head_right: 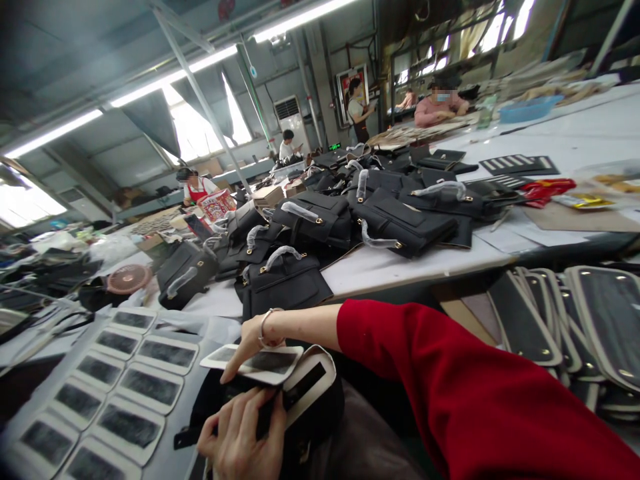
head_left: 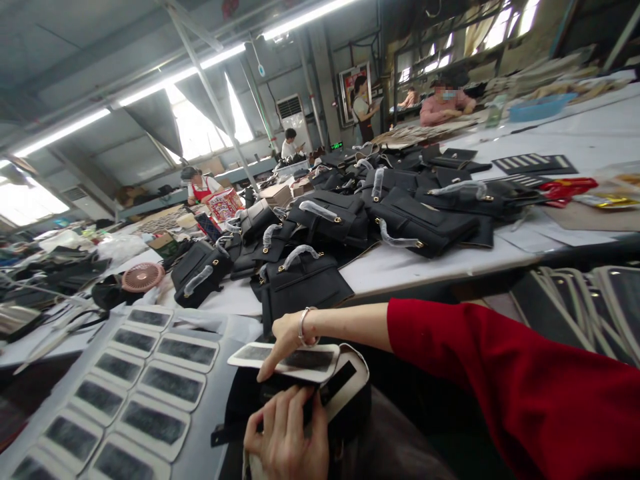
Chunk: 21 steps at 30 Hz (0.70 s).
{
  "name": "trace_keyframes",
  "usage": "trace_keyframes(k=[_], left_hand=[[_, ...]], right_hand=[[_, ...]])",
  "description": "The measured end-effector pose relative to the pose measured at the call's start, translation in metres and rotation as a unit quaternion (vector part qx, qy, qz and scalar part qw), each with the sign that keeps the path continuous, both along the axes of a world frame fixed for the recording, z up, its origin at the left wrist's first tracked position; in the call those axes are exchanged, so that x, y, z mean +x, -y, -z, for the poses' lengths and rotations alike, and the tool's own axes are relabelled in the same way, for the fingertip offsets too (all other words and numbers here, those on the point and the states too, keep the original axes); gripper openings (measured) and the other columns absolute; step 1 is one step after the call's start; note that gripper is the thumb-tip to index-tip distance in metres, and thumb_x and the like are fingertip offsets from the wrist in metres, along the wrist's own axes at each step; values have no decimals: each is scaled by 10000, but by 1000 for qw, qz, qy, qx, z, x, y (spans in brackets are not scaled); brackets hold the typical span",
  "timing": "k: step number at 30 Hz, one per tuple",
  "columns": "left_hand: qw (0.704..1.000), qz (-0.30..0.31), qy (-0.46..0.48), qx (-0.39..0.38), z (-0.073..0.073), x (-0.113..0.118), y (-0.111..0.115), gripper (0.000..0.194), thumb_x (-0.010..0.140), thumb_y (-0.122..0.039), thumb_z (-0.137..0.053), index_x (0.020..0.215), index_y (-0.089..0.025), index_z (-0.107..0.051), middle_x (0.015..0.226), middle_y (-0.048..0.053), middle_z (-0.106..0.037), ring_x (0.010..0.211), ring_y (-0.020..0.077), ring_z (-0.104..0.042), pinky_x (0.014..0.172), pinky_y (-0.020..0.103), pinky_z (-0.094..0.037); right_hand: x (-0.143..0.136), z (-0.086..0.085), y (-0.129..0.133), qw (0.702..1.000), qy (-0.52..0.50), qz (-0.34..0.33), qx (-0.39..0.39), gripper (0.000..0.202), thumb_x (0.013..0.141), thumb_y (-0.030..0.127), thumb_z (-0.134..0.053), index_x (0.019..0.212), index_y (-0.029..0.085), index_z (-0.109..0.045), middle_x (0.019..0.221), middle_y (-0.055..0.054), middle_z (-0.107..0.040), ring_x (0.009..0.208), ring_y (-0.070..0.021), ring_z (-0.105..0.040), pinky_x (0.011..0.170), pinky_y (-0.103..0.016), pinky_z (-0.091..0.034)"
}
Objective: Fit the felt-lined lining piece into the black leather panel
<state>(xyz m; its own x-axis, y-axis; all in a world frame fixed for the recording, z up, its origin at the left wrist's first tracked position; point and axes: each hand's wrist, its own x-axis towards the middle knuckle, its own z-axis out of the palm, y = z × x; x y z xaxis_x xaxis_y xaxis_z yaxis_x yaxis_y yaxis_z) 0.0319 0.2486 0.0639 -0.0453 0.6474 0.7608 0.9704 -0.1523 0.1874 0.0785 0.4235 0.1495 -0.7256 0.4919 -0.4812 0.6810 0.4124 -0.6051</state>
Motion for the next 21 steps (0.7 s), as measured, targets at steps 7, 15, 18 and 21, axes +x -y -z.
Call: trace_keyframes(k=[7, 15, 18, 21], left_hand=[[997, -38, -12, 67, 2, -22, 17, 207, 822, -180, -682, 1005, -258, -626, 869, 92, -744, 812, 265, -664, 813, 419, -397], [899, -182, 327, -226, 10, -120, 56, 682, 776, -570, -657, 1347, -220, -530, 1255, 132, -678, 1186, 378, -609, 1002, 480, -469], [841, -100, 421, -324, 18, -128, 64, 537, 788, -580, -643, 1228, -271, -644, 1140, 56, -731, 1114, 320, -650, 991, 426, -490], [873, -58, 377, -304, 19, -115, 64, 403, 826, -527, -627, 1143, -292, -705, 1164, 55, -691, 1102, 287, -629, 993, 425, -475]], right_hand=[[13, -4, 4, 993, -57, -67, 84, 681, 491, 784, -749, 798, 184, -659, 851, -93, -694, 855, -320, -682, 669, -368, -545], [42, 16, 20, 971, -140, -79, 175, 772, 622, 572, -826, 1230, 181, -552, 1218, -102, -605, 1061, -304, -621, 922, -408, -509], [52, 19, 35, 960, -151, -62, 225, 717, 616, 493, -858, 1188, 176, -564, 1206, -89, -574, 986, -283, -639, 871, -401, -538], [64, 19, 48, 942, -152, -45, 297, 654, 652, 385, -857, 1197, 180, -558, 1171, -77, -577, 997, -277, -621, 860, -398, -547]])
